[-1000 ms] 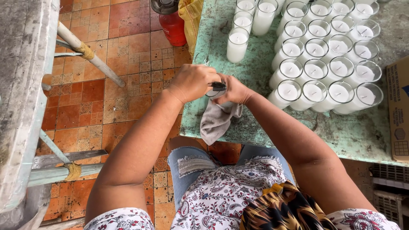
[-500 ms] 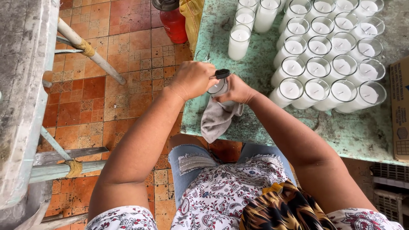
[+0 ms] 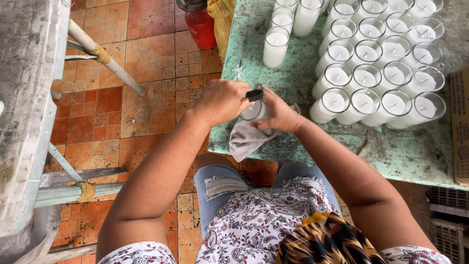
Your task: Scraping excess wax from the top of glass candle jars using a knife and wiping them clean with a cloth.
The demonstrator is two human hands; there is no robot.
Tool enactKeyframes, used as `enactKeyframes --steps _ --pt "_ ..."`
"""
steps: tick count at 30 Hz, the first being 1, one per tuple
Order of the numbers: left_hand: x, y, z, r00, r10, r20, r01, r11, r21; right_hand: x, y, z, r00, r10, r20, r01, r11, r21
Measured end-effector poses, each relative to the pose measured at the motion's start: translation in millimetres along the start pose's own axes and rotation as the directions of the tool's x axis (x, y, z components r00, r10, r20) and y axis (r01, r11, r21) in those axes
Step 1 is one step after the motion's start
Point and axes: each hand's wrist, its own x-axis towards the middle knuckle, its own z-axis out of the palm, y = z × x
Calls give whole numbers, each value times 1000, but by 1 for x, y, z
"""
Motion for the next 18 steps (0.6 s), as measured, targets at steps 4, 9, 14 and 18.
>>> enactKeyframes --steps 4,9,14,18 --pt "-3 6 -3 1000 -22 4 22 999 31 8 -17 11 997 -22 -69 22 1000 -8" --pt "-4 13 2 991 -123 45 124 992 -23 -10 -7 30 979 34 -202 -75 977 -198" --pt "-2 18 5 980 -179 81 183 982 -41 -13 -44 32 936 265 -234 -300 945 -128" --pt "2 19 5 964 -239 118 251 963 -98 -19 -48 35 855 471 -219 -490 871 -40"
